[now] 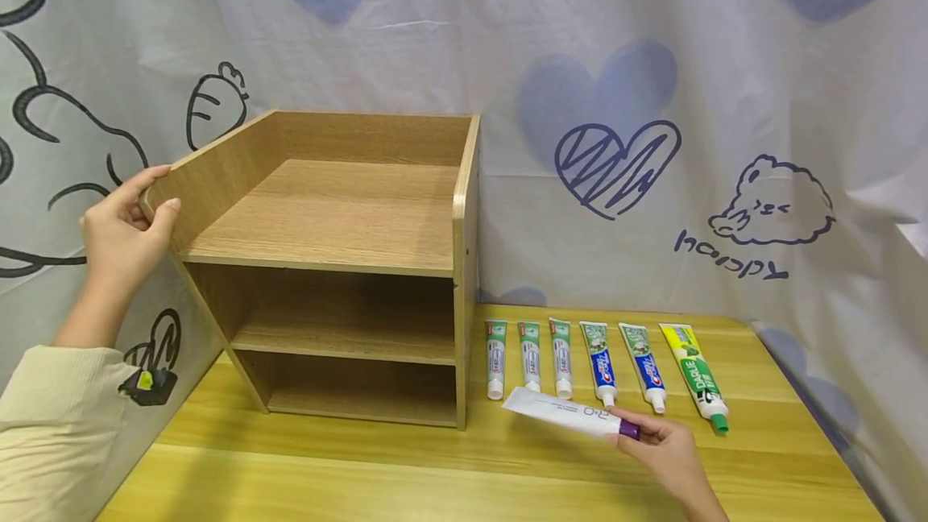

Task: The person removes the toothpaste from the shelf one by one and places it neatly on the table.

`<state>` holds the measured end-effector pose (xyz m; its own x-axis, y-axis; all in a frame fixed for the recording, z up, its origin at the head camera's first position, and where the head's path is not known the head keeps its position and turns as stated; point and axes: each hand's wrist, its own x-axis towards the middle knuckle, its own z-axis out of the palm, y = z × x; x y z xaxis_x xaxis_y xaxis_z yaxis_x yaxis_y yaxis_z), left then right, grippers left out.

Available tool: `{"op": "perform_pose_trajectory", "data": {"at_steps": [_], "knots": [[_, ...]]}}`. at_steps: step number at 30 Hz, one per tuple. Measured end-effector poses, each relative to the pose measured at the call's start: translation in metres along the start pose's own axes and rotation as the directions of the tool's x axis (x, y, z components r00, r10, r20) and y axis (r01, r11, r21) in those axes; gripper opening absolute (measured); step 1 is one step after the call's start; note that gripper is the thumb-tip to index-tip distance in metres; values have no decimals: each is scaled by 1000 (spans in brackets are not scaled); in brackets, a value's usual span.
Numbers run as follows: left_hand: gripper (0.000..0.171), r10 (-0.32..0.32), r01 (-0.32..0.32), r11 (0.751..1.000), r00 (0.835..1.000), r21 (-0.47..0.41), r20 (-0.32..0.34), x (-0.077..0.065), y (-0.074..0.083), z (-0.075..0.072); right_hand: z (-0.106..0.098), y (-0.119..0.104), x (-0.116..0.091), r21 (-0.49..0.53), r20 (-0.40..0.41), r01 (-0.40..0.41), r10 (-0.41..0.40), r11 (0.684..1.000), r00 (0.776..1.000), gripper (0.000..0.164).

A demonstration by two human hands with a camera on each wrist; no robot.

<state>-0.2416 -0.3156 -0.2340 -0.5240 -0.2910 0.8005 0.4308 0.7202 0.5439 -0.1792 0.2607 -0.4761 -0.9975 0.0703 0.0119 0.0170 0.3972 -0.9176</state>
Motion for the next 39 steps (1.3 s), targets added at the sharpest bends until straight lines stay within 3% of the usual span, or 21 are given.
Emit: {"op": "perform_pose_trajectory", "data": {"at_steps": [4,7,11,14,19,23,25,32,37,39], "knots": [[36,2,-2,1000,1000,1,-3,0,0,0,-8,68,25,-73,-141,55,-65,996,988,50],[36,5,-5,1000,1000,1,-3,0,0,-1,-14,85,32,-100,-215,71,-91,992,972,50],[36,7,-7,1000,1000,6,0,-1,0,0,-25,67,27,-41,-223,53,-61,998,973,50],[36,5,-5,1000,1000,8,2,-1,1,0,-34,79,34,0,-263,88,-85,996,961,49],[36,-9,9,1000,1000,8,0,-1,1,0,-46,108,54,-18,-431,121,-117,992,895,46],[36,-23,23,1000,1000,6,-4,0,1,0,-57,123,68,2,-543,62,-51,998,838,46],[36,-22,22,1000,1000,14,1,0,1,0,-63,126,71,57,-565,54,-13,997,825,48],[36,-29,29,999,1000,33,2,0,2,-2,-77,107,65,275,-540,58,104,960,835,50],[36,-25,25,999,1000,43,3,0,1,-2,-82,92,58,281,-580,-12,180,960,795,44],[36,-25,25,999,1000,43,3,0,1,-2,-86,99,62,279,-607,-26,197,960,770,44]]}}
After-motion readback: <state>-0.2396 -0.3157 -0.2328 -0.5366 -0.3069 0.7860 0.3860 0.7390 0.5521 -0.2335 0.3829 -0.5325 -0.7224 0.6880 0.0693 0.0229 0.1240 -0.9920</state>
